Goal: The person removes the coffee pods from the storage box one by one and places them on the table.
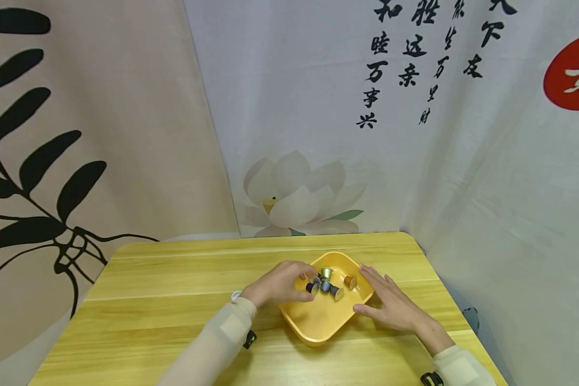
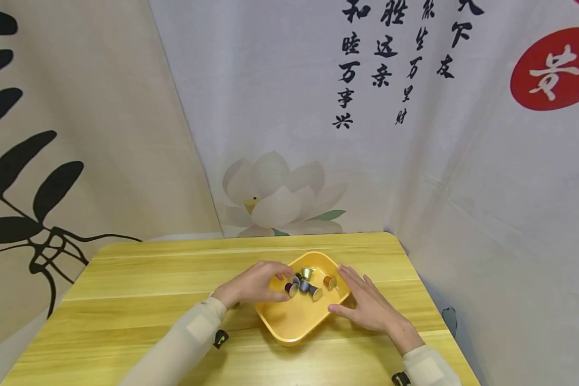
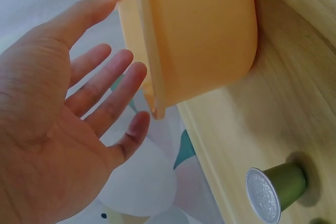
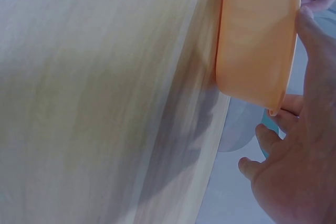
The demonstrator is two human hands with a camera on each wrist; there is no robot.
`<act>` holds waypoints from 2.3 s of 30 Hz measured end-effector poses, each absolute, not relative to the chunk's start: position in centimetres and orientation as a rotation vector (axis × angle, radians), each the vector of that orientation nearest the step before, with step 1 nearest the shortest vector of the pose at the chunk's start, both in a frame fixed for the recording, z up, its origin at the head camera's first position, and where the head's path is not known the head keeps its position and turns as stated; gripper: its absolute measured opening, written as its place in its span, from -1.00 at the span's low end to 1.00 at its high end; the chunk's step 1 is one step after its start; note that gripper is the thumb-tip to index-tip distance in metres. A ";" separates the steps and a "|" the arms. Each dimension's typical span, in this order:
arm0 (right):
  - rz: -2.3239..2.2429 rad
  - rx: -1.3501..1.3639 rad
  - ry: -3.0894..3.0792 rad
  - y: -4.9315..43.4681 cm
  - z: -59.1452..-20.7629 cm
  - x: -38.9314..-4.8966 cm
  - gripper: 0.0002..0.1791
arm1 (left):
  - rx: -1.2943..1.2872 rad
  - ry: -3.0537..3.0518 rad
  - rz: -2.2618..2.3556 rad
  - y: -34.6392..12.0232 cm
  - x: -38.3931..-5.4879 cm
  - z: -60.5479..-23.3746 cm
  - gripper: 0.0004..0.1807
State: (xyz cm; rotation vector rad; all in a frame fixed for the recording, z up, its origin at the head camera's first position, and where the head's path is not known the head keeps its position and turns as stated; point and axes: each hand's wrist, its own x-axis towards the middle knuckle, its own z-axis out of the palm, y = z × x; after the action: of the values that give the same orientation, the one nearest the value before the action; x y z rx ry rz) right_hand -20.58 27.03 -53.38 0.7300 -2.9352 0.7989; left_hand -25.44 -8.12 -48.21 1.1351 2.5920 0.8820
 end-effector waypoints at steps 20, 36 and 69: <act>0.813 0.734 -2.947 27.0 -53.2 -20.7 0.14 | 1.217 2.793 0.541 -5.9 -26.8 -49.3 -0.63; 0.799 0.735 -2.945 27.1 -53.4 -20.8 0.13 | 1.212 2.745 0.501 -5.9 -27.8 -50.2 -0.73; 0.825 0.715 -2.966 26.8 -53.8 -20.7 0.14 | 1.263 2.721 0.384 -6.4 -27.6 -51.5 -0.67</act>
State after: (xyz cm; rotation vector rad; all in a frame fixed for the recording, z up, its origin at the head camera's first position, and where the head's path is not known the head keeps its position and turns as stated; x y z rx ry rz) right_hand -20.67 26.84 -53.79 0.7151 -2.9662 0.8254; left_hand -27.59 -6.40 -51.46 1.2628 2.7206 0.3839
